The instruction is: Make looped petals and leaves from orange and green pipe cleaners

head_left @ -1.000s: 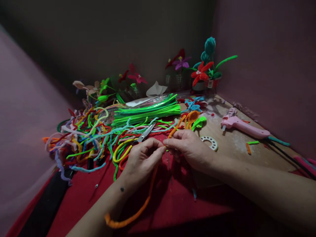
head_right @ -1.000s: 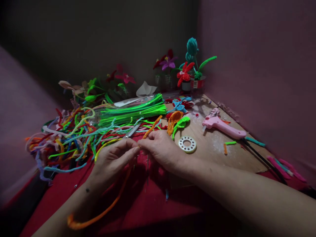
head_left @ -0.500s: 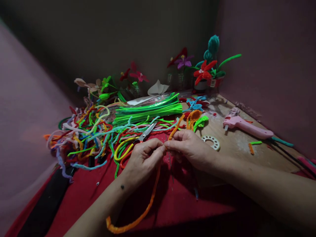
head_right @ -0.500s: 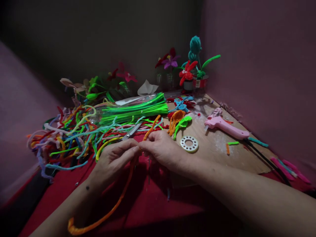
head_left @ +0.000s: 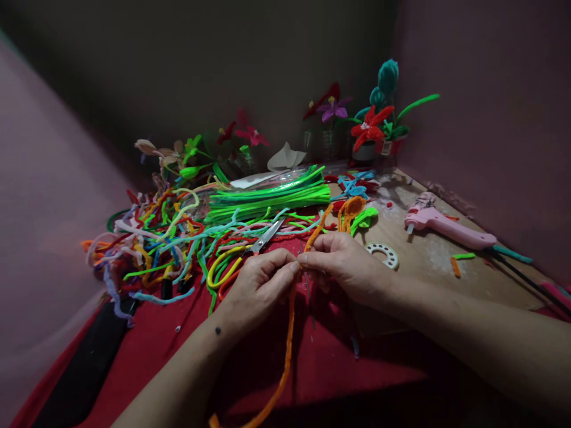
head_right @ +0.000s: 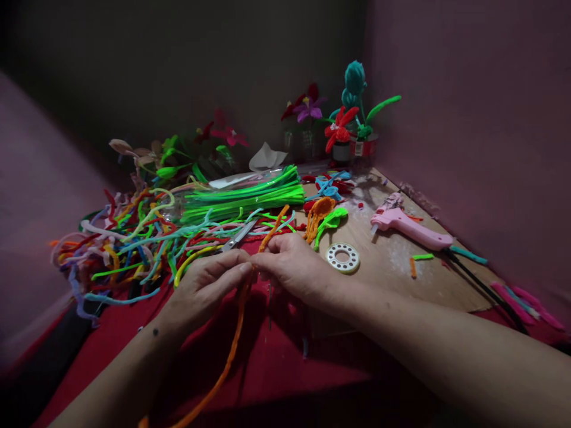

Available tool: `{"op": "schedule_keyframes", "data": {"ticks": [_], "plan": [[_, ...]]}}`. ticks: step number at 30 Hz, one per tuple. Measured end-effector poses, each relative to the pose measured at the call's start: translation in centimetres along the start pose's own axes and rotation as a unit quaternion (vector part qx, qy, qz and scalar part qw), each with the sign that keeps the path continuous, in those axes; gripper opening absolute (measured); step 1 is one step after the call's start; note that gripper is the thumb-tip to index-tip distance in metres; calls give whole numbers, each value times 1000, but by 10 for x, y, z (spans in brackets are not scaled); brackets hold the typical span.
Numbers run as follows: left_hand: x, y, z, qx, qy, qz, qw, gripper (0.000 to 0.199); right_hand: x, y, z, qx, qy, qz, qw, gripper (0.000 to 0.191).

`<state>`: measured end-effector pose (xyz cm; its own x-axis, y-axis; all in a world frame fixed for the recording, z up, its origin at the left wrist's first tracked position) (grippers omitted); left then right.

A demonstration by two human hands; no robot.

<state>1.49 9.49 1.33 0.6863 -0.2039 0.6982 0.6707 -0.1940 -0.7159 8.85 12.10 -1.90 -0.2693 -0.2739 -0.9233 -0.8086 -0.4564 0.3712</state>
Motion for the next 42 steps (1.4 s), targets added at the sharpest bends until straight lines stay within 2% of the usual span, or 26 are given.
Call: {"op": "schedule_keyframes", "data": {"ticks": [9, 16, 22, 25, 36, 42], "plan": [[2, -2, 1, 23, 2, 25, 999, 22, 2, -1, 1, 6, 2, -9, 1000, 22], [-8, 0, 2, 8, -46, -31, 998, 23, 5, -4, 0, 19, 14, -24, 999, 19], [-4, -10, 0, 87, -30, 20, 996, 17, 8, -2, -1, 15, 24, -23, 999, 18], [-4, -13, -2, 112, -33, 36, 992, 16, 5, 1, -1, 7, 7, -11, 1000, 16], [-7, -9, -2, 72, -49, -31, 996, 27, 4, -2, 0, 5, 3, 30, 1000, 22], [-11, -3, 0, 57, -51, -58, 995, 22, 6, -3, 0, 8, 13, 32, 999, 21]]}}
Point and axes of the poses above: each hand's wrist, its own z-axis towards the middle knuckle, its own y-axis out of the palm, x = y × z, the point moved 10 cm from there along z, towards the middle knuckle, and after that the axes turned 14 degrees about z, right-handed, at the moved point
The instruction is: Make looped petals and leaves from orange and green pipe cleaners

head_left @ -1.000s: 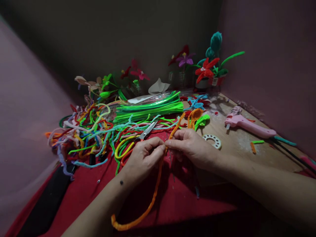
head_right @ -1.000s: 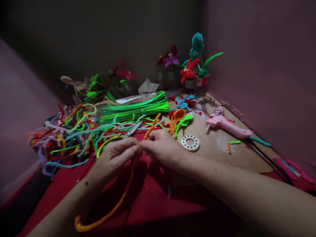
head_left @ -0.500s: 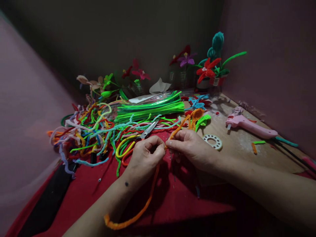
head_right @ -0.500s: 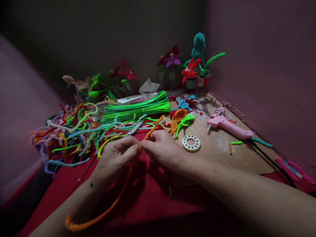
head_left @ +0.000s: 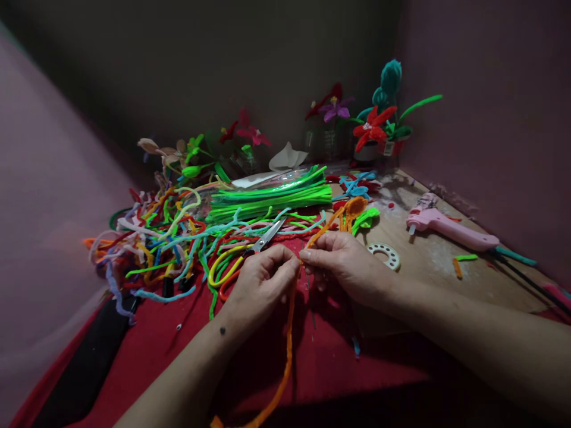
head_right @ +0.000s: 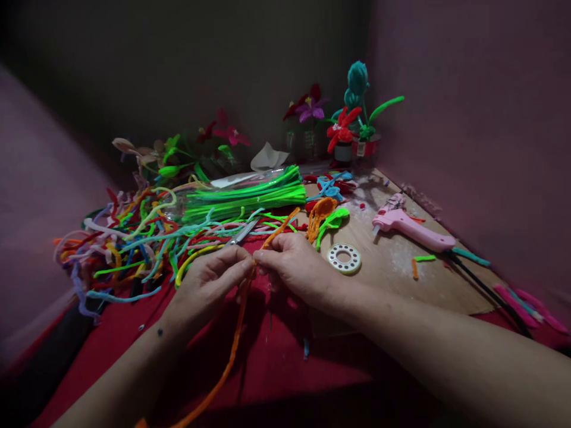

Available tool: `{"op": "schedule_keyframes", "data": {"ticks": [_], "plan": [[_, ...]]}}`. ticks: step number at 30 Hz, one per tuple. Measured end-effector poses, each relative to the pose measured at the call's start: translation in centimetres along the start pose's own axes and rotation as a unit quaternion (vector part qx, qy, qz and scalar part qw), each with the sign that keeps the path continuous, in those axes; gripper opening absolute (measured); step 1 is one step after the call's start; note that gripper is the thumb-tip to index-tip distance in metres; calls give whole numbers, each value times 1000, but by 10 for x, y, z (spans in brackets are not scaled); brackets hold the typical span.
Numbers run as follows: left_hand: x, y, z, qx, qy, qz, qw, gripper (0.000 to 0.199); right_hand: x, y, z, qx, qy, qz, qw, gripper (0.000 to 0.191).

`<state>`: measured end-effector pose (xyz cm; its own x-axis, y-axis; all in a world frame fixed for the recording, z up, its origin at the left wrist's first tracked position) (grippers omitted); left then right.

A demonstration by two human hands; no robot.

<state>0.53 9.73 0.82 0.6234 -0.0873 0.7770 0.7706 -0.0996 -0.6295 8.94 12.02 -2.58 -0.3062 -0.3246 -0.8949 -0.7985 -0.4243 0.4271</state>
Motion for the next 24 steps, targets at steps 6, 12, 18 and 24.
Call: {"op": "schedule_keyframes", "data": {"ticks": [6, 12, 18, 24], "plan": [[-6, 4, 1, -24, -6, -31, 999, 25, -3, 1, 0, -1, -16, 4, 1000, 20], [-9, 7, 0, -39, -24, -37, 998, 24, 0, 1, -1, -3, -5, -18, 1000, 18], [-12, 9, 1, -34, -44, -67, 996, 14, -2, 4, 0, -7, -14, -48, 999, 17], [-7, 1, 0, -9, -23, -56, 998, 12, -1, 1, 0, -5, -14, -22, 1000, 17]]}}
Point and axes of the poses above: each hand's wrist, its own z-axis towards the middle knuckle, its own y-axis out of the palm, x = y × z, the point moved 10 cm from there along z, towards the middle knuckle, and after that the axes turned 14 degrees about z, right-handed, at the moved point
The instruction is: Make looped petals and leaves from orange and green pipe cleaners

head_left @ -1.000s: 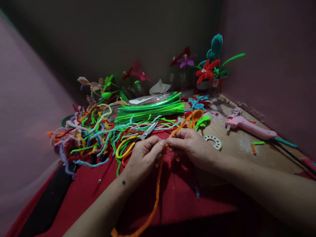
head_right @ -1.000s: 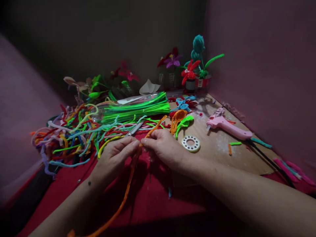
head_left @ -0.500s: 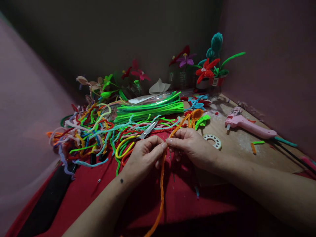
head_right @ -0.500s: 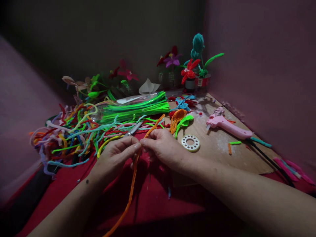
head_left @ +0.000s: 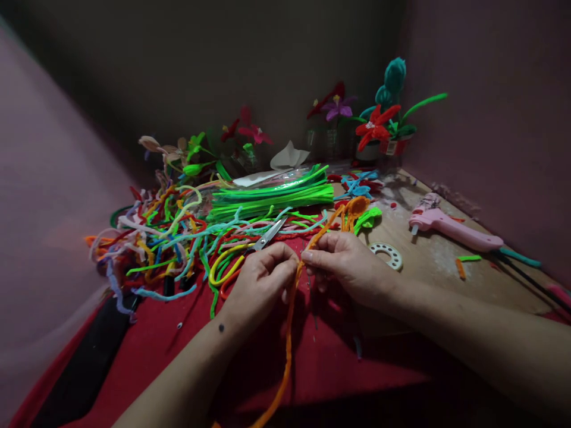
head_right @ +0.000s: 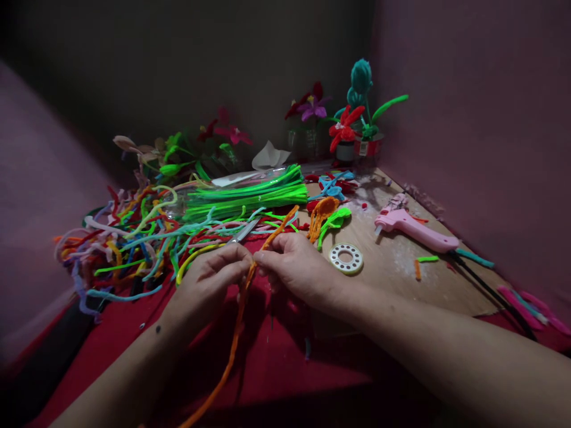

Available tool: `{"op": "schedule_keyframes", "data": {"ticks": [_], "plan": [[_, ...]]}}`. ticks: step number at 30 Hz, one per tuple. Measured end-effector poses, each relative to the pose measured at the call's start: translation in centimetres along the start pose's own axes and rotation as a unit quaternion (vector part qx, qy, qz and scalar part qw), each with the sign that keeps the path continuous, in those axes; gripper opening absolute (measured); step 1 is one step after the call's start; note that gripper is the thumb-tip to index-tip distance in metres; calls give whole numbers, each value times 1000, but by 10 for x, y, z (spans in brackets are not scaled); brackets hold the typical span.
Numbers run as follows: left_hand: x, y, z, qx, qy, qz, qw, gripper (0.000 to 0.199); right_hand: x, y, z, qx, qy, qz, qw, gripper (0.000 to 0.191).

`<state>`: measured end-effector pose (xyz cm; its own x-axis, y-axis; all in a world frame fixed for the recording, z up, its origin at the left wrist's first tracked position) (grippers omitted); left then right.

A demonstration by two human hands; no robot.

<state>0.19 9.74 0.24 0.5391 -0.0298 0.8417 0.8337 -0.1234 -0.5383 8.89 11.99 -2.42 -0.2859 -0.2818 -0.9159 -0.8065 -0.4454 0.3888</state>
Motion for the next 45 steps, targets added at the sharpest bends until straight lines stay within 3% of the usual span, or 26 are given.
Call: {"op": "schedule_keyframes", "data": {"ticks": [4, 7, 12, 21, 24, 27, 31, 34, 39, 42, 45], "plan": [[7, -9, -1, 36, 26, 6, 999, 11, 4, -1, 1, -3, 3, 19, 1000, 19], [14, -11, -3, 64, 60, 68, 994, 9, 5, -2, 1, 7, 11, 45, 999, 20], [35, -11, -12, 123, 163, 225, 953, 10, 5, -1, 1, 10, 32, 74, 997, 20], [50, 2, -22, 125, 274, 341, 890, 6, 10, -2, 0, 13, 48, 82, 995, 16], [48, 5, -21, 123, 271, 347, 889, 6, 13, 0, 1, 5, 58, 109, 992, 14], [40, 2, -15, 93, 224, 284, 928, 8, 12, 4, 2, -11, 62, 141, 988, 14], [17, 6, -6, -2, 105, 61, 993, 13, 8, 11, 4, -34, 63, 196, 978, 13], [3, 9, -3, -28, 39, -80, 996, 13, 6, 13, 2, -34, 60, 208, 976, 15], [-10, 18, -2, -51, -36, -216, 974, 18, 4, 9, 0, -14, 39, 198, 979, 18], [-8, 19, -2, -53, -34, -246, 967, 20, 3, 4, 1, 2, 28, 187, 982, 15], [-4, 10, 0, -17, -7, -194, 981, 22, 4, -1, 4, 17, 27, 171, 985, 13]]}}
Point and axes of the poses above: each hand's wrist, its own z-axis towards the middle knuckle, its own y-axis out of the palm, x = y × z, the point moved 10 cm from there along z, towards the middle knuckle, and after that the axes turned 14 degrees about z, right-handed, at the moved point
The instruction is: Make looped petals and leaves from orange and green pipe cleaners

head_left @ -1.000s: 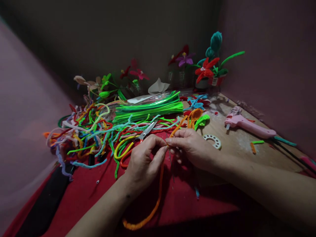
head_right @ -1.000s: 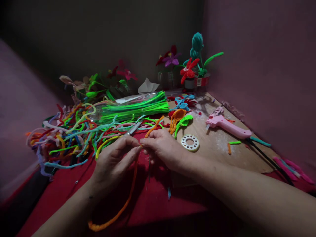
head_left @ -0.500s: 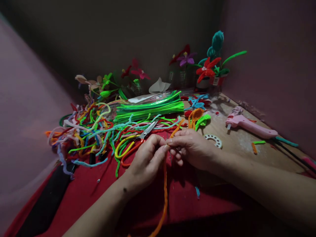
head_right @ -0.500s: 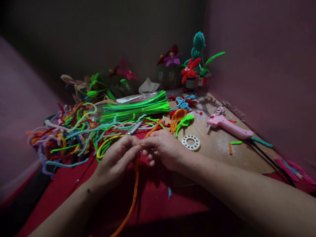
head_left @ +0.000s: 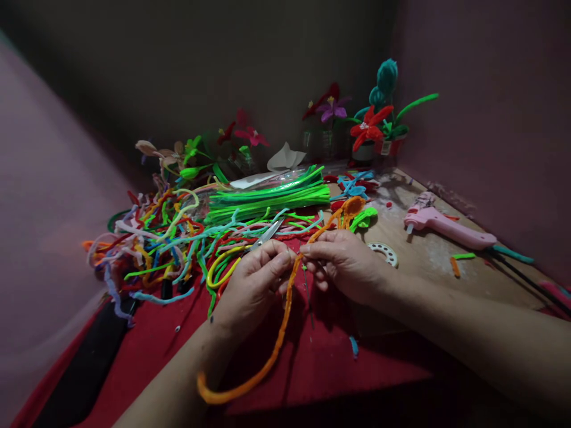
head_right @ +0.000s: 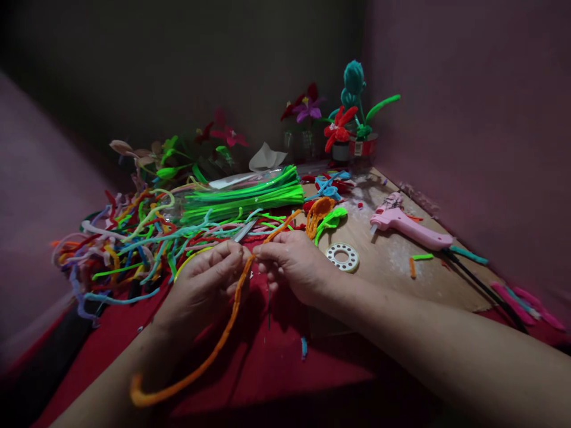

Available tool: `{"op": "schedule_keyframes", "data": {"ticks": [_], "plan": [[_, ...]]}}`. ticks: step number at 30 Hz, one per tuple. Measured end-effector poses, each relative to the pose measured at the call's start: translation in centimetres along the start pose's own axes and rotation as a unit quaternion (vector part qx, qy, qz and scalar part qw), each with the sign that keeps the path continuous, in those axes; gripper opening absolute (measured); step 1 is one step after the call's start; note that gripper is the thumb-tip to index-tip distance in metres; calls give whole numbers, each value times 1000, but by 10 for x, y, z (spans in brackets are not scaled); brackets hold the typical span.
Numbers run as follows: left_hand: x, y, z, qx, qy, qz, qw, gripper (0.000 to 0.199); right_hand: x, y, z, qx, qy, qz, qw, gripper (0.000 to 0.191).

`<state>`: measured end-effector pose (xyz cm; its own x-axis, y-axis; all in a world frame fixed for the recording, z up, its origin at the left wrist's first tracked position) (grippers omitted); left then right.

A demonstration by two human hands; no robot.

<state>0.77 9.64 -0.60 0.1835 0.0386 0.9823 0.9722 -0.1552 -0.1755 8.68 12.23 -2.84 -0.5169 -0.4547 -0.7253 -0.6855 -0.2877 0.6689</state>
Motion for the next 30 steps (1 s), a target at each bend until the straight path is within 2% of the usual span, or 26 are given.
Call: {"op": "schedule_keyframes", "data": {"ticks": [4, 8, 11, 14, 16, 21, 26, 30], "plan": [[9, -4, -1, 33, 23, 133, 990, 16, 0, -1, 2, 0, -6, -8, 1000, 13], [10, 1, 0, 15, 26, 182, 983, 16, -3, 0, -1, -9, -24, -50, 998, 16], [2, 7, 1, -26, 10, 104, 994, 19, -7, -1, -5, -5, -42, -125, 991, 19], [-10, 12, 2, -56, -46, -11, 997, 16, -10, -3, -6, 3, -61, -165, 984, 20], [-16, 14, 0, -65, -84, -49, 993, 16, -12, -3, -5, 5, -75, -168, 983, 21], [-20, 25, -8, -120, -131, -70, 982, 22, -29, -9, -1, 28, -141, -143, 979, 22], [-21, 28, -8, -133, -126, -80, 980, 22, -25, 0, 3, -22, -117, -130, 984, 28], [-18, 26, -8, -122, -119, -85, 982, 21, -25, -4, 3, 0, -119, -73, 990, 28]]}}
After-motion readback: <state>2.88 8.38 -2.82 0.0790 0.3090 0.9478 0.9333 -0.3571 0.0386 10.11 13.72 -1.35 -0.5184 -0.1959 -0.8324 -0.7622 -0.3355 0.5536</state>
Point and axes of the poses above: each hand's wrist, its own z-axis towards the middle knuckle, its own y-axis out of the palm, x = y × z, the point moved 10 cm from there along z, towards the middle knuckle, and after that the axes turned 14 degrees about z, right-handed, at the moved point
